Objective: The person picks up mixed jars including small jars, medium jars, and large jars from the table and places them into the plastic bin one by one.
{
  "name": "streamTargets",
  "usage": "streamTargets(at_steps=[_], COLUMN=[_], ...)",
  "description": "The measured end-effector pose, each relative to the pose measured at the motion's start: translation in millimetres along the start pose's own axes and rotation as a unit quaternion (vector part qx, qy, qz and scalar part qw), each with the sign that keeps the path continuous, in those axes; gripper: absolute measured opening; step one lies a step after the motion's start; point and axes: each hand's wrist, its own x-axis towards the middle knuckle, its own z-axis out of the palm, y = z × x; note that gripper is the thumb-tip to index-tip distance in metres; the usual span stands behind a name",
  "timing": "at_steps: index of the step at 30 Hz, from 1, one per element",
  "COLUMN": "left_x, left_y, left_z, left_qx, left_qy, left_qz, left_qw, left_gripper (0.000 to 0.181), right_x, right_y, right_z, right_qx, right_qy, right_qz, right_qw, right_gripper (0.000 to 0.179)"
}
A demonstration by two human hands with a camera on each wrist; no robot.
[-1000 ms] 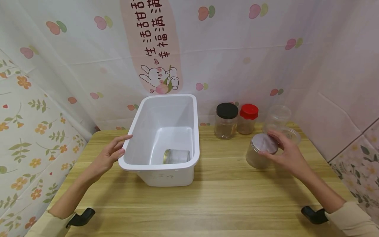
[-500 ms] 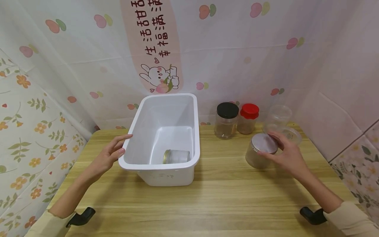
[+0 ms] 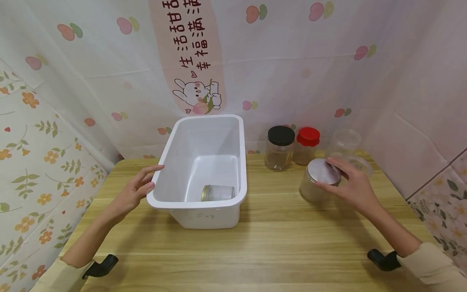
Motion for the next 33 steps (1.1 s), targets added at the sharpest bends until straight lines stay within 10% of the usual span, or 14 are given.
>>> streamTargets(at_steps=[33], left_x=[0.3], left_y=[-0.1], left_z=[-0.7], left_qx=[-0.007], left_qy=[0.001], left_qz=[0.007], left_qw=[1.0], left_gripper=[0.044], right_x=[28.6], right_y=[-29.7], right_z=[13.4], right_qx=[-0.061], right_qy=[-0.004], right_qz=[-0.027], right_qw=[0.9978], right_gripper=[0.071])
